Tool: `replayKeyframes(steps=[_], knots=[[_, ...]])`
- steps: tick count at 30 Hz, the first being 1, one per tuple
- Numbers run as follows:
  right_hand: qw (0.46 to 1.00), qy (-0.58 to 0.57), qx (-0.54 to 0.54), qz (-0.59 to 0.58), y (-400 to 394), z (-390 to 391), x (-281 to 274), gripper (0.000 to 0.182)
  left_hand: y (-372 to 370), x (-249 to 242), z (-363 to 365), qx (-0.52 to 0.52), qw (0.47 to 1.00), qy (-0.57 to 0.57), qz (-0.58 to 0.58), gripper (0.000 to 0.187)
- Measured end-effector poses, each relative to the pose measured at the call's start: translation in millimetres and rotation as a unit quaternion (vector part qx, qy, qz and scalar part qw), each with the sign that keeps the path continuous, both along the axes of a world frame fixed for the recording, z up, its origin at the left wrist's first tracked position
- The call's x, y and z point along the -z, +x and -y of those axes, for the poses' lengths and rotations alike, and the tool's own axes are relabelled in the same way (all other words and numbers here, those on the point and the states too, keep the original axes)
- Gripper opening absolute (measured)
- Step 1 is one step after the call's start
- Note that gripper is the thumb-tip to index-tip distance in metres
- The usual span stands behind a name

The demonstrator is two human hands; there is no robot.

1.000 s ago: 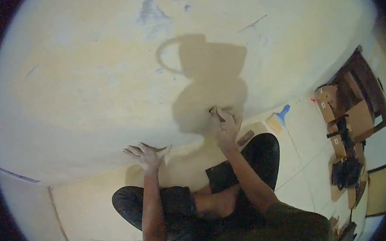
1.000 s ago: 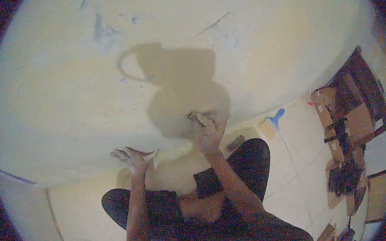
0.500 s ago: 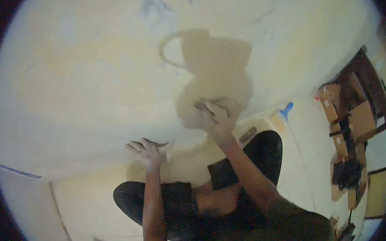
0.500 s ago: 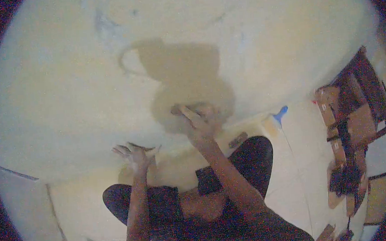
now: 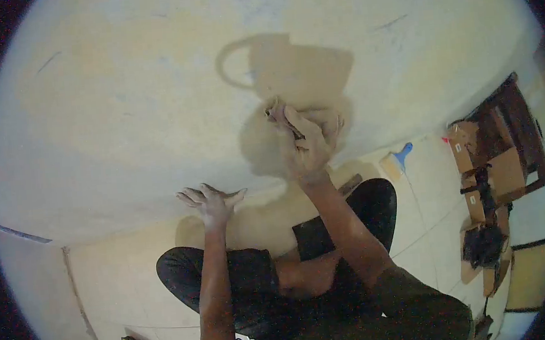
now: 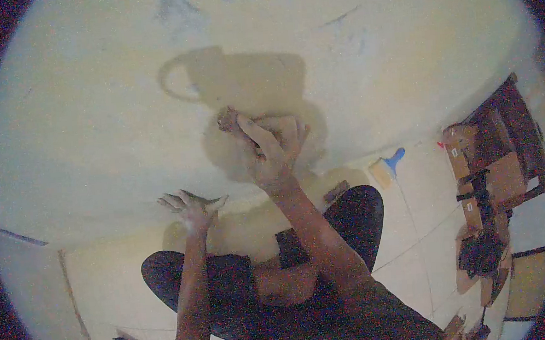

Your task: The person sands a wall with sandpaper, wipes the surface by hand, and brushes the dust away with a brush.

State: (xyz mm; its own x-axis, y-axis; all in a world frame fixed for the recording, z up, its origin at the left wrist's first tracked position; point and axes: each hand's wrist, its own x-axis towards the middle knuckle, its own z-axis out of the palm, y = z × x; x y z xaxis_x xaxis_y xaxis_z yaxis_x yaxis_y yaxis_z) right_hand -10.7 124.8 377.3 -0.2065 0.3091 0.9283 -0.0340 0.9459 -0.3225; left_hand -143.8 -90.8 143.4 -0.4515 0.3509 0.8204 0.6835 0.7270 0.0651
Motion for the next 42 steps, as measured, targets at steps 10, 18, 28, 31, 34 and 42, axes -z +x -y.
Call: replayKeyframes(steps=[10, 18, 28, 31, 34, 42], knots=[[0.999, -0.007, 0.039, 0.011, 0.6, -2.3, 16.8, 0.028, 6.9, 27.7, 13.3, -0.022, 0.985, -0.126, 0.117, 0.131], [1.000, -0.009, 0.017, 0.016, 8.2, -20.2, 72.2, 0.024, 8.3, -6.5, -3.4, -0.035, 0.992, -0.051, 0.113, 0.126], [0.988, -0.091, -0.121, -0.027, 11.2, -12.8, 60.1, 0.022, 12.3, -15.9, -1.4, -0.054, 0.989, -0.082, 0.107, 0.122], [0.978, -0.143, -0.149, -0.012, 11.2, -14.5, 70.2, 0.029, 8.5, -9.6, -2.9, -0.057, 0.991, -0.058, 0.105, 0.126], [0.998, -0.044, -0.052, 0.001, 8.9, -9.0, 31.1, 0.028, 11.9, 5.5, 0.4, -0.049, 0.994, -0.069, 0.074, 0.139], [0.991, -0.061, -0.111, -0.031, 14.8, -22.4, 111.8, 0.029, 7.7, 8.6, -9.4, -0.033, 0.998, -0.043, 0.021, 0.115]])
